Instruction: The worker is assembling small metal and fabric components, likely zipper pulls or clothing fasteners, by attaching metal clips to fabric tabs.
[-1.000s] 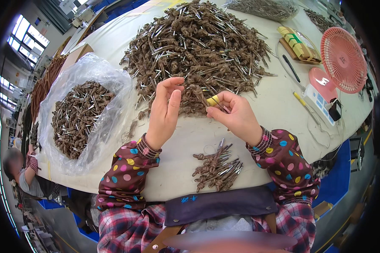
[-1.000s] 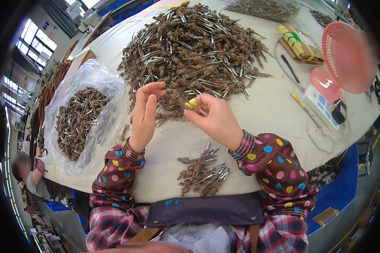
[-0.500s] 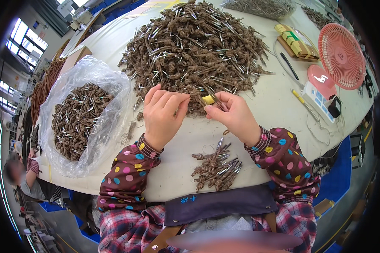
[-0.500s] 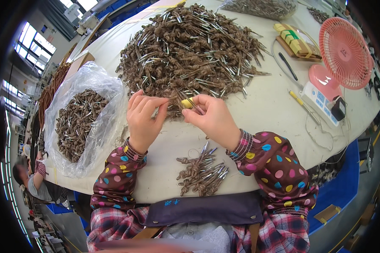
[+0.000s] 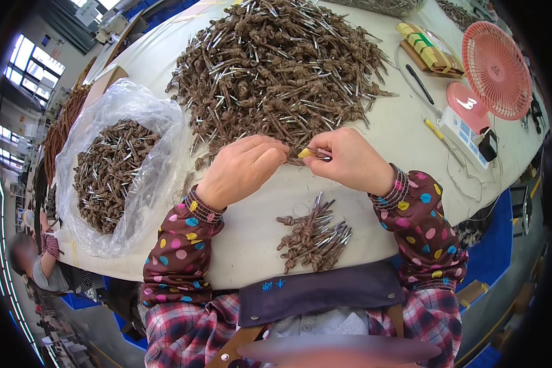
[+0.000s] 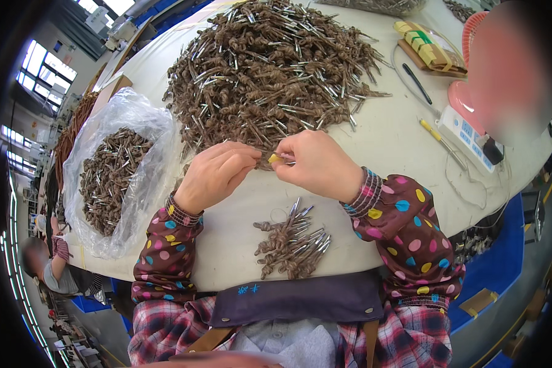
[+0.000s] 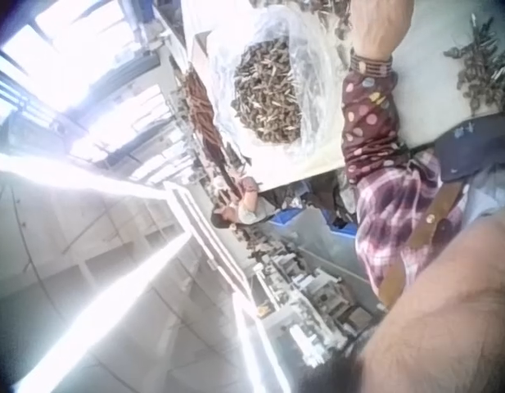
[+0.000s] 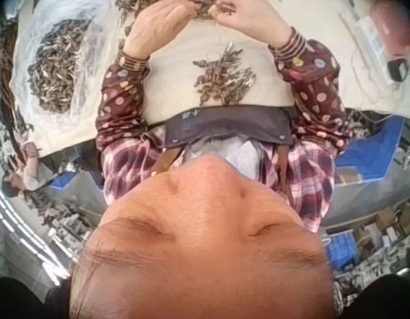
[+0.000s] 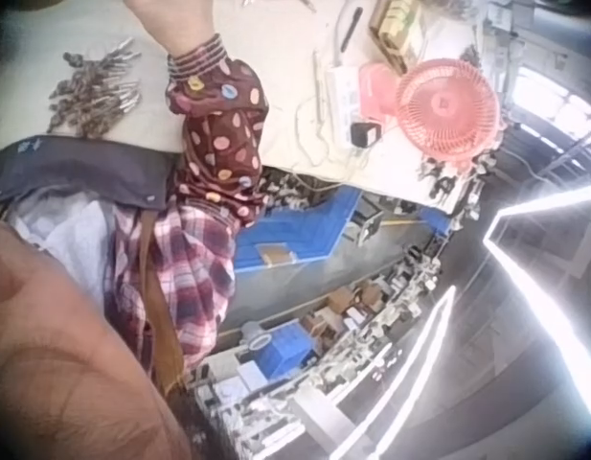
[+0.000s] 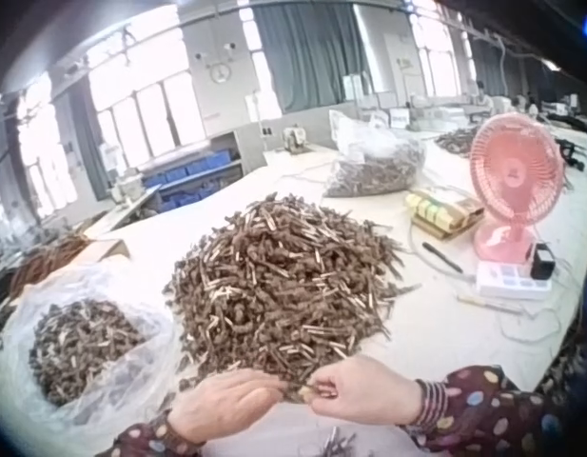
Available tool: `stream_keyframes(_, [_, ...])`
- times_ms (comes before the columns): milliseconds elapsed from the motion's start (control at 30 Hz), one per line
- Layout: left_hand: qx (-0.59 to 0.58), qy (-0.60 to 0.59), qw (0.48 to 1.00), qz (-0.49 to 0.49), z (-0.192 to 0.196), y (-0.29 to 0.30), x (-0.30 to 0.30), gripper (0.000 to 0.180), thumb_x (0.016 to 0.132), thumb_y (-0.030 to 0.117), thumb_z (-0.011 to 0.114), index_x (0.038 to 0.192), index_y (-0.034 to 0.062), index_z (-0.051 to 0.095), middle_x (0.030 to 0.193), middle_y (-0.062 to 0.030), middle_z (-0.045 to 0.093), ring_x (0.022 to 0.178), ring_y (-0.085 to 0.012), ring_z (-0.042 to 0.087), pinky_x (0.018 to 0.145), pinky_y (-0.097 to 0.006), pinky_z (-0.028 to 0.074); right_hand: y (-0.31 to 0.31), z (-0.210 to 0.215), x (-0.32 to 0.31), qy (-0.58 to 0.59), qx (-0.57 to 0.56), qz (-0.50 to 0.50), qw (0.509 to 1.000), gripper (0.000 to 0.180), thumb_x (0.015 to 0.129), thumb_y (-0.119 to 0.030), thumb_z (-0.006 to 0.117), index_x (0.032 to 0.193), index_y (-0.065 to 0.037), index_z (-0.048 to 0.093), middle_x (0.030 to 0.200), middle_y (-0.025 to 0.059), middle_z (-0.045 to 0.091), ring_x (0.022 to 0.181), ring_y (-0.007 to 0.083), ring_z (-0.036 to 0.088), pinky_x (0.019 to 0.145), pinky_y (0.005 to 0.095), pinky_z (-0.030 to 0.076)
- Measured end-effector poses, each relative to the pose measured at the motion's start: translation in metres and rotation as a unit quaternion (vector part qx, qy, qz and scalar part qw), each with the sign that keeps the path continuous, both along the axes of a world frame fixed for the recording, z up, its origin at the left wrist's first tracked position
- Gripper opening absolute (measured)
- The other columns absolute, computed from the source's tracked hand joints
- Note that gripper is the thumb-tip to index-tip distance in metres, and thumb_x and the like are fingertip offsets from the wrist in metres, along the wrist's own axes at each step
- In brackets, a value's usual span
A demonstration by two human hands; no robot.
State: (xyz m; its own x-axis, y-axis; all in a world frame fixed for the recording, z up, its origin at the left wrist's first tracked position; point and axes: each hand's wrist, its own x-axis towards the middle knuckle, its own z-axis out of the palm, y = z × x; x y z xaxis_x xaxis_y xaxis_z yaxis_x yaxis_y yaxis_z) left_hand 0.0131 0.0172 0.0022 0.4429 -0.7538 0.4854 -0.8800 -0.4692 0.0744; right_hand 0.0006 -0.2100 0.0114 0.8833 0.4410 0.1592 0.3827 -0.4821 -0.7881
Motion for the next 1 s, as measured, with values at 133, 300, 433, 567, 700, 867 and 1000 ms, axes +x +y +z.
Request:
stream_keyframes(133, [0.025, 0.204, 0.975, 0.084, 0.0, -0.003, -0.008, 0.005, 0.086, 0.004, 0.06, 0.09, 0.0049, 0.058, 0.082, -0.0074, 0.066, 0.075, -0.0239, 0.066, 0.067, -0.03, 0.052, 0.0, -0.004, 0.0, -0.022, 0.025, 0.002, 0.999, 0.019, 0.082, -0.016, 0.065, 0.084, 0.003, 0.062, 0.056, 0.0075, 0.049, 0.051, 0.011, 0.041, 0.049, 0.0278, 0.035])
stream_keyframes(300, [-0.11, 0.338, 0.934, 0.042, -0.01, -0.003, -0.008, 0.008, 0.091, 0.011, 0.057, 0.092, 0.0032, 0.054, 0.074, -0.0094, 0.065, 0.067, -0.0236, 0.065, 0.06, -0.032, 0.05, 0.003, -0.005, 0.001, -0.006, 0.091, -0.006, 0.996, 0.017, 0.084, -0.013, 0.066, 0.09, 0.001, 0.062, 0.066, 0.0068, 0.056, 0.056, 0.0114, 0.048, 0.052, 0.0265, 0.04])
stream_keyframes(433, [-0.255, 0.56, 0.789, -0.015, -0.015, -0.01, -0.012, 0.01, 0.097, 0.011, 0.05, 0.096, 0.0017, 0.049, 0.085, -0.0093, 0.067, 0.071, -0.0129, 0.065, 0.06, -0.026, 0.051, 0.001, -0.022, 0.011, -0.026, 0.194, 0.019, 0.98, 0.017, 0.084, -0.013, 0.068, 0.093, 0.001, 0.063, 0.076, 0.0063, 0.061, 0.058, 0.0109, 0.049, 0.054, 0.025, 0.042])
stream_keyframes(567, [-0.264, 0.614, 0.743, -0.026, -0.014, -0.007, -0.012, 0.01, 0.099, 0.011, 0.045, 0.098, 0.0016, 0.046, 0.09, -0.0082, 0.067, 0.072, -0.0089, 0.061, 0.062, -0.023, 0.05, 0.003, -0.027, 0.015, -0.024, 0.22, 0.035, 0.975, 0.027, 0.084, -0.018, 0.069, 0.104, -0.002, 0.061, 0.083, 0.0058, 0.063, 0.061, 0.0107, 0.05, 0.056, 0.0241, 0.043])
stream_keyframes(700, [-0.293, 0.524, 0.8, 0.011, -0.019, -0.006, -0.009, 0.008, 0.099, 0.011, 0.045, 0.098, 0.0032, 0.045, 0.09, -0.0056, 0.062, 0.079, -0.0084, 0.059, 0.065, -0.022, 0.049, 0.006, -0.013, 0.004, -0.08, 0.134, -0.098, 0.983, 0.037, 0.087, -0.028, 0.066, 0.114, -0.005, 0.054, 0.082, 0.0066, 0.061, 0.063, 0.0168, 0.058, 0.056, 0.0277, 0.045])
stream_keyframes(867, [-0.313, 0.412, 0.852, 0.083, -0.025, -0.006, -0.005, 0.01, 0.098, 0.011, 0.048, 0.096, 0.0016, 0.046, 0.08, -0.005, 0.061, 0.066, -0.0065, 0.052, 0.059, -0.022, 0.044, 0.009, -0.005, -0.009, -0.124, 0.053, -0.077, 0.988, 0.028, 0.087, -0.033, 0.063, 0.089, -0.007, 0.053, 0.082, 0.0073, 0.058, 0.063, 0.0256, 0.06, 0.053, 0.0332, 0.047])
stream_keyframes(1000, [-0.293, 0.355, 0.88, 0.12, -0.023, -0.008, -0.009, 0.011, 0.096, 0.011, 0.052, 0.096, 0.001, 0.048, 0.074, -0.0038, 0.056, 0.063, -0.0082, 0.05, 0.056, -0.024, 0.042, 0.017, -0.016, -0.012, -0.213, -0.036, -0.065, 0.974, 0.028, 0.087, -0.033, 0.063, 0.084, -0.007, 0.053, 0.078, 0.0068, 0.055, 0.061, 0.0263, 0.059, 0.051, 0.0353, 0.046])
